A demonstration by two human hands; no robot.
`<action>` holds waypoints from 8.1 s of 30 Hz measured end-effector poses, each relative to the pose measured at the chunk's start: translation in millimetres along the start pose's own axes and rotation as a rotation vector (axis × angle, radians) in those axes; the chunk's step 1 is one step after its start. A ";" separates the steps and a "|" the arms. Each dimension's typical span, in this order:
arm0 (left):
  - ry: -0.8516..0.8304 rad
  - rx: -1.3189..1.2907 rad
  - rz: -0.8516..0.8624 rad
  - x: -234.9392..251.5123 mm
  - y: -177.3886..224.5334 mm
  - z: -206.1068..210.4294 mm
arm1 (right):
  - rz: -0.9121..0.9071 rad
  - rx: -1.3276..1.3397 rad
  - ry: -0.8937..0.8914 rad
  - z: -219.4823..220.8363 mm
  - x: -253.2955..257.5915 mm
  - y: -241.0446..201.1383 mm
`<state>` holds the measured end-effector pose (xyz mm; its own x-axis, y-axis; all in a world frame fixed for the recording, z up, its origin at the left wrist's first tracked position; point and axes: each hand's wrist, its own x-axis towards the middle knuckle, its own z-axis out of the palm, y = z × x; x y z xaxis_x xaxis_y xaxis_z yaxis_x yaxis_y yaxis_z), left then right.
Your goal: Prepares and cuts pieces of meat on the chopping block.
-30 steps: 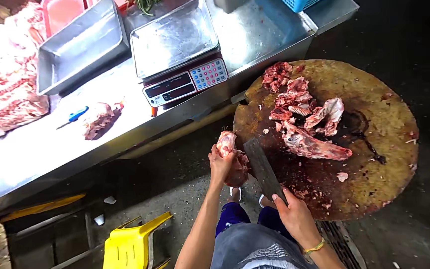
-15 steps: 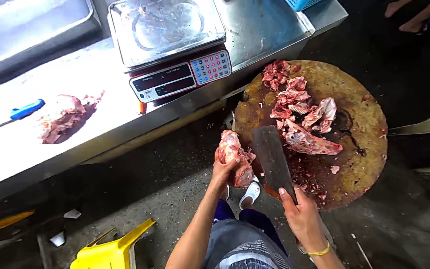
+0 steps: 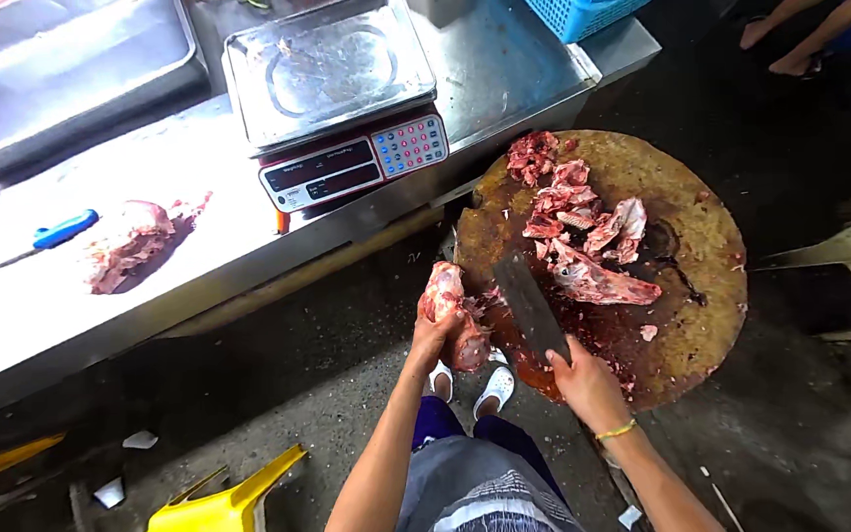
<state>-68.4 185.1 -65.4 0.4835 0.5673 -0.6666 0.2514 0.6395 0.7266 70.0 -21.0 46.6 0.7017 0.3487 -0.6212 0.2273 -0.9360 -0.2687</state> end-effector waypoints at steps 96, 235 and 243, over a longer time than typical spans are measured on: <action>-0.316 0.280 0.186 -35.9 79.0 105.0 | -0.449 1.196 0.131 -9.2 45.3 -11.0; 0.263 0.026 0.168 -23.6 61.0 162.0 | -0.131 0.302 0.459 -48.0 64.8 158.7; 0.455 0.174 0.172 -2.3 29.7 114.7 | 0.020 0.315 0.344 -50.1 81.4 170.9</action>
<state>34.1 143.3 -23.3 0.1260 0.8498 -0.5118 0.3546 0.4433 0.8233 199.8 -155.0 -13.0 0.8990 0.2447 -0.3632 0.0322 -0.8640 -0.5024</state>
